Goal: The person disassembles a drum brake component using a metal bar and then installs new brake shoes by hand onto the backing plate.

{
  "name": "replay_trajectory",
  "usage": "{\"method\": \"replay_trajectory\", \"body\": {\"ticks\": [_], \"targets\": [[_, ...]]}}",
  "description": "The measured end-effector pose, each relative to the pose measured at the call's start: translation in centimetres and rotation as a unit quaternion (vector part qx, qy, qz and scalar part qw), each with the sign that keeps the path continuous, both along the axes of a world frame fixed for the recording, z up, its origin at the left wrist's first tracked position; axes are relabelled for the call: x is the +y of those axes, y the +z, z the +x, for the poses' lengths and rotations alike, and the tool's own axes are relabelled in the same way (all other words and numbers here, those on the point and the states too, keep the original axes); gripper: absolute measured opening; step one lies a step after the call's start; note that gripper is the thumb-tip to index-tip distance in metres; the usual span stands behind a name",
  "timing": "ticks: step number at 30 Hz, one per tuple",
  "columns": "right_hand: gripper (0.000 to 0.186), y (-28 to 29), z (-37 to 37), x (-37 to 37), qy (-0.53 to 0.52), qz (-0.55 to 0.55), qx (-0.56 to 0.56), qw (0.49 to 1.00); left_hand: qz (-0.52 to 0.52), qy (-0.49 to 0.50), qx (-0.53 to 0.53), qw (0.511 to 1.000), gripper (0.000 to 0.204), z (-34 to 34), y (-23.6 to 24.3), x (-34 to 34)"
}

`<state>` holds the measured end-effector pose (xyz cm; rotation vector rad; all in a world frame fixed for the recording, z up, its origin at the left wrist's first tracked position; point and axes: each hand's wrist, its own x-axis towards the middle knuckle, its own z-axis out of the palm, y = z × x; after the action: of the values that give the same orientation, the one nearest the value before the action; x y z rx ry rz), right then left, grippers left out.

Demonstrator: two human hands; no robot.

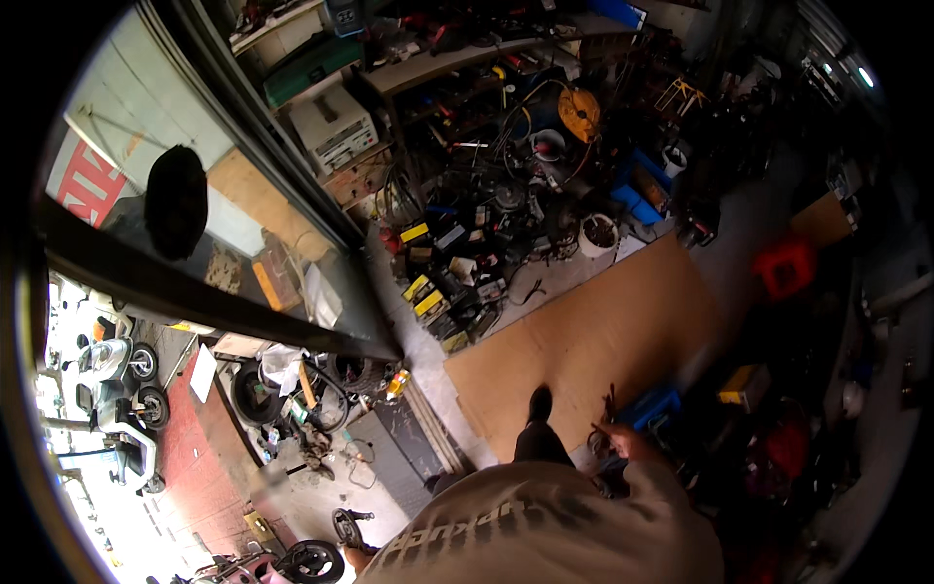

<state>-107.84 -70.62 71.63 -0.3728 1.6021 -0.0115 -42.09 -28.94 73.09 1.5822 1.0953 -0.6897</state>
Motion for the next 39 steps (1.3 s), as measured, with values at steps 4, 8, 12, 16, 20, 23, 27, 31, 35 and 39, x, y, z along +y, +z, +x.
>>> {"method": "replay_trajectory", "body": {"ticks": [4, 8, 12, 16, 20, 23, 27, 31, 35, 39], "targets": [[0.037, -2.7, -7.3, -6.2, 0.040, -0.017, 0.017, 0.999, 0.011, 0.014, 0.052, 0.998, 0.065, -5.1, 1.9, -15.1], [0.042, -1.7, -9.6, -15.0, 0.166, -0.078, 0.103, 0.978, -0.020, -0.012, 0.052, 0.998, 0.062, -8.4, 2.2, -22.8], [0.052, -4.4, -7.9, -26.0, 0.409, -0.214, 0.238, 0.855, -0.039, -0.017, 0.089, 0.995, 0.059, -10.3, 1.0, -32.7], [0.055, -1.2, 0.8, -41.8, 0.511, -0.192, 0.312, 0.777, -0.032, -0.116, 0.100, 0.988, 0.056, -11.2, -3.1, -40.1], [0.055, -5.2, 8.4, -54.6, 0.573, -0.272, 0.303, 0.712, 0.031, -0.147, 0.061, 0.987, 0.052, -12.6, -0.9, -47.0], [0.053, -8.2, 14.8, -66.3, 0.588, -0.337, 0.283, 0.679, 0.045, -0.083, 0.055, 0.994, 0.049, -14.8, 2.0, -48.7], [0.049, -10.7, 21.5, -77.0, 0.556, -0.477, 0.265, 0.627, 0.073, -0.007, -0.010, 0.997, 0.054, -22.6, 5.7, -50.0], [0.048, -10.6, 28.4, -86.4, 0.557, -0.538, 0.178, 0.607, 0.142, 0.026, 0.041, 0.989, 0.056, -33.9, 9.6, -53.9], [0.051, -10.2, 35.2, -95.6, 0.555, -0.614, 0.163, 0.537, 0.156, 0.018, 0.093, 0.983, 0.058, -39.8, 9.5, -60.0], [0.054, -14.8, 41.4, -104.2, 0.534, -0.666, 0.207, 0.478, 0.155, -0.007, 0.104, 0.982, 0.060, -40.6, 8.7, -65.1]]}}
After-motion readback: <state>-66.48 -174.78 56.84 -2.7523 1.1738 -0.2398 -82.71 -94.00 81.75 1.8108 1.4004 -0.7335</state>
